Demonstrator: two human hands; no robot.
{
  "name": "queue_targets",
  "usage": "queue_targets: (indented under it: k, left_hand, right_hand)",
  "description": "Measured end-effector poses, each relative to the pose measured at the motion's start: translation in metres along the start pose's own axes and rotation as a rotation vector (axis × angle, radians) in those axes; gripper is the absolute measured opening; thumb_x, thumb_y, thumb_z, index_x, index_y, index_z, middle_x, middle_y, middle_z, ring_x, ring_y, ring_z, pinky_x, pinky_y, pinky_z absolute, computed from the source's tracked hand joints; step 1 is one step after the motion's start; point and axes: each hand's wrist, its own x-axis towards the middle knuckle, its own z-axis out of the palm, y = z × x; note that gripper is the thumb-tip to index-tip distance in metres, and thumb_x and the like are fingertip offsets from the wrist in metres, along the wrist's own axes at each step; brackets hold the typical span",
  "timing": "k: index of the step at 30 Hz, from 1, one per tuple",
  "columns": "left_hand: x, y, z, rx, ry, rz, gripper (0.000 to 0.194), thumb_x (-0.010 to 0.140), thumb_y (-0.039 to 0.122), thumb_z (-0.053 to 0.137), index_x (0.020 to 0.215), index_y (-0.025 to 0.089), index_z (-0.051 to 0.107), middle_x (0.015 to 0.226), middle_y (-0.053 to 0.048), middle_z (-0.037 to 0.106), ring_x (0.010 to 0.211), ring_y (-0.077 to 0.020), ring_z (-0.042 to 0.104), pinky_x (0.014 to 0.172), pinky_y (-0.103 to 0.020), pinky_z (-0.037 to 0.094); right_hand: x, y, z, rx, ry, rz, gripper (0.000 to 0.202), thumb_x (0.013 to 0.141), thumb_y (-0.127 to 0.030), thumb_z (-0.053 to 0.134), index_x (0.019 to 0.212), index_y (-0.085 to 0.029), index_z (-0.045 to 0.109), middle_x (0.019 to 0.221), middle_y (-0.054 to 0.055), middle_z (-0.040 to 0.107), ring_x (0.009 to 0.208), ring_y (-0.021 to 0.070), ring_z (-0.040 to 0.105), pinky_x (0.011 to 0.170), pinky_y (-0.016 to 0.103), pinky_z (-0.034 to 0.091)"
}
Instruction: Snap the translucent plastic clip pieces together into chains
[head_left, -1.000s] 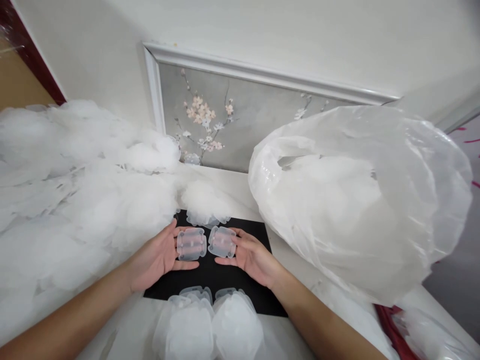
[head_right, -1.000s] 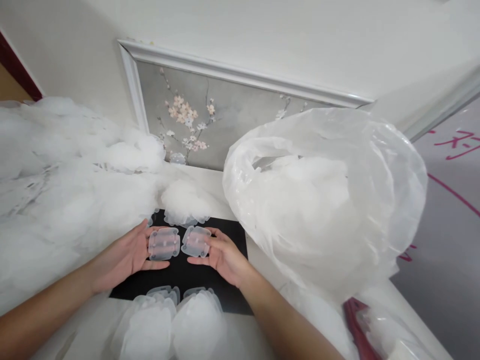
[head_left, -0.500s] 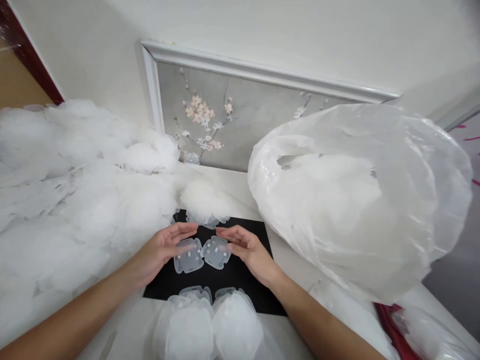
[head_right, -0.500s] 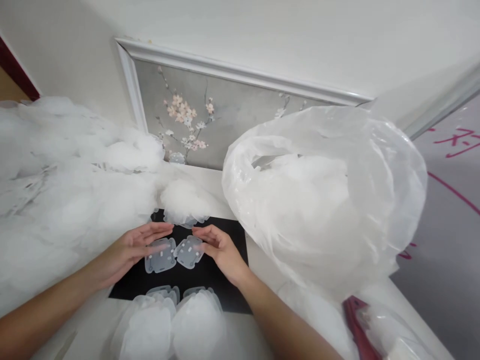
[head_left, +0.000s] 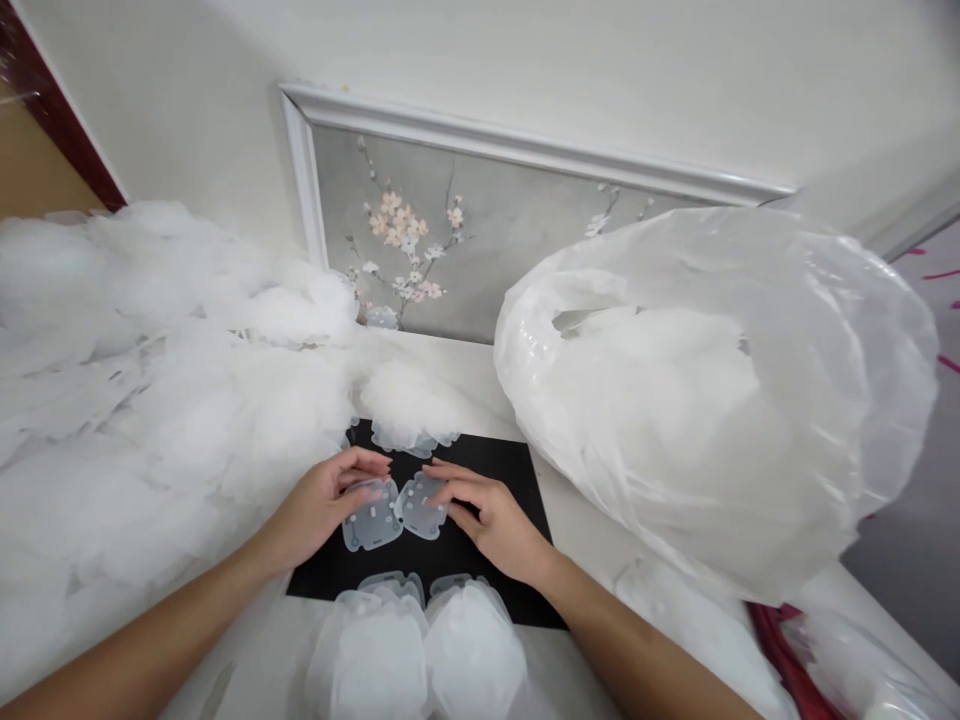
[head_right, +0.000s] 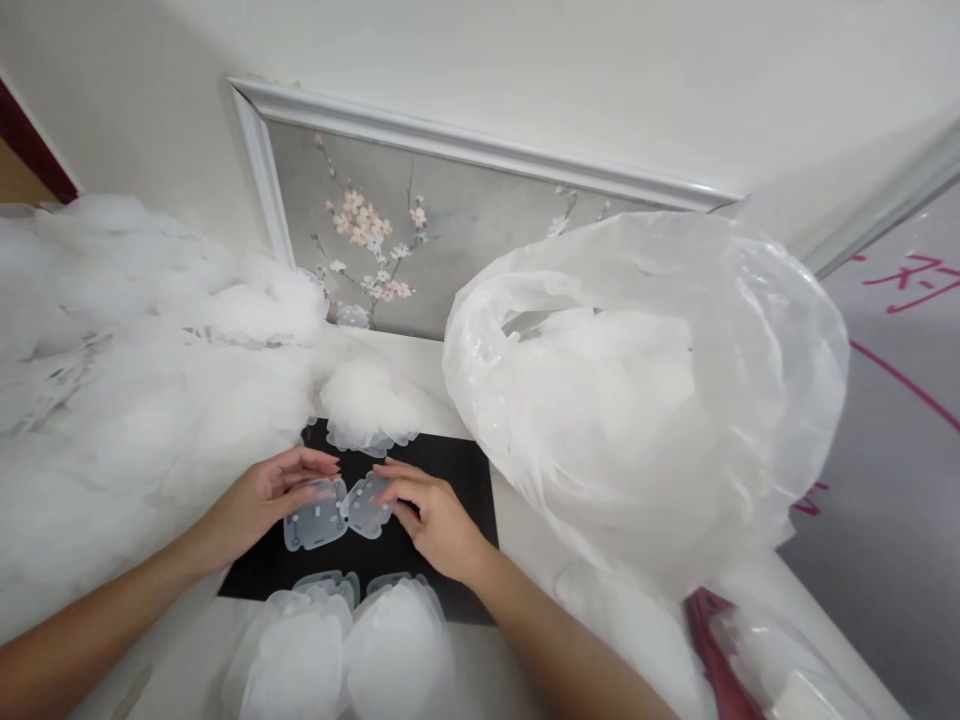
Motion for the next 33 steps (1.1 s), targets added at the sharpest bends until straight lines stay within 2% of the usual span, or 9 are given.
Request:
queue_targets:
  k: [5,8,12,16,21,23,26,29,33]
  left_hand:
    - [-0.010,0.013,-0.001,-0.174,0.011,-0.072,0.032,0.068,0.035,0.081,0.095,0.022,0.070,0.097,-0.006,0.074,0.090,-0.0249,0.070,0.077,-0.035,0.055]
    - [-0.024,0.022,0.006,-0.138,-0.232,-0.124,0.028,0.073,0.034,0.078,0.098,0.024,0.068,0.095,-0.005,0.073,0.088,-0.0238,0.070,0.073,-0.033,0.054]
    - [-0.046,0.033,0.021,0.346,-0.546,0.017,0.020,0.088,0.025,0.058,0.103,0.028,0.071,0.107,-0.003,0.069,0.099,-0.0223,0.064,0.088,-0.036,0.048]
    - [-0.058,0.040,0.028,0.650,-0.566,0.003,0.046,0.082,0.023,0.064,0.125,0.038,0.061,0.136,-0.002,0.050,0.122,-0.0276,0.049,0.101,-0.039,0.040]
    - [-0.062,0.035,0.029,0.805,-0.511,-0.080,0.058,0.080,0.037,0.068,0.135,0.032,0.051,0.129,-0.008,0.052,0.128,-0.0343,0.043,0.107,-0.050,0.033]
    - [-0.061,0.030,0.032,0.847,-0.449,-0.149,0.087,0.060,0.035,0.083,0.139,0.028,0.047,0.137,-0.012,0.047,0.137,-0.0401,0.032,0.111,-0.053,0.028]
    - [-0.060,0.029,0.039,0.822,-0.364,-0.227,0.111,0.039,0.023,0.089,0.140,0.024,0.042,0.141,-0.015,0.043,0.135,-0.0425,0.035,0.106,-0.049,0.036]
    - [-0.062,0.034,0.044,0.846,-0.352,-0.230,0.083,0.042,0.023,0.084,0.120,0.021,0.056,0.115,-0.011,0.057,0.119,-0.0401,0.050,0.093,-0.044,0.045]
    - [-0.069,0.036,0.044,0.892,-0.354,-0.076,0.044,0.048,0.027,0.079,0.087,0.021,0.060,0.096,-0.006,0.060,0.106,-0.0393,0.057,0.087,-0.042,0.044]
  right_hand:
    - [-0.001,-0.014,-0.013,0.368,-0.056,0.100,0.012,0.086,-0.032,0.065,0.089,-0.026,0.074,0.117,0.005,0.073,0.112,0.0237,0.067,0.101,0.045,0.047]
    - [-0.003,-0.027,-0.029,0.432,-0.469,0.061,0.013,0.086,-0.024,0.063,0.082,-0.022,0.075,0.120,0.006,0.072,0.114,0.0239,0.066,0.099,0.041,0.048]
    - [-0.004,-0.045,-0.044,0.123,-0.927,-0.012,0.030,0.082,-0.002,0.049,0.087,-0.016,0.075,0.131,0.008,0.064,0.121,0.0208,0.060,0.099,0.032,0.045]
    - [-0.008,-0.070,-0.044,-0.123,-0.880,-0.024,0.031,0.083,-0.004,0.050,0.103,-0.016,0.071,0.138,0.010,0.056,0.124,0.0196,0.056,0.101,0.030,0.043]
    - [-0.024,-0.092,-0.034,-0.260,-0.797,0.150,0.027,0.097,-0.028,0.042,0.104,-0.019,0.067,0.135,0.010,0.055,0.138,0.0207,0.041,0.109,0.033,0.036]
    - [-0.033,-0.091,-0.025,-0.320,-0.652,0.254,0.026,0.089,-0.040,0.059,0.104,-0.019,0.063,0.130,0.010,0.055,0.135,0.0253,0.043,0.106,0.036,0.038]
    - [-0.042,-0.085,-0.010,-0.438,-0.438,0.411,0.072,0.059,-0.037,0.087,0.120,-0.021,0.054,0.128,0.010,0.052,0.122,0.0297,0.050,0.098,0.041,0.044]
    - [-0.045,-0.080,0.003,-0.471,-0.361,0.508,0.089,0.049,-0.026,0.090,0.127,-0.020,0.050,0.123,0.010,0.053,0.114,0.0283,0.053,0.094,0.040,0.045]
    - [-0.050,-0.081,0.015,-0.648,-0.325,0.433,0.060,0.052,-0.029,0.089,0.105,-0.017,0.064,0.112,0.010,0.056,0.117,0.0335,0.046,0.099,0.045,0.039]
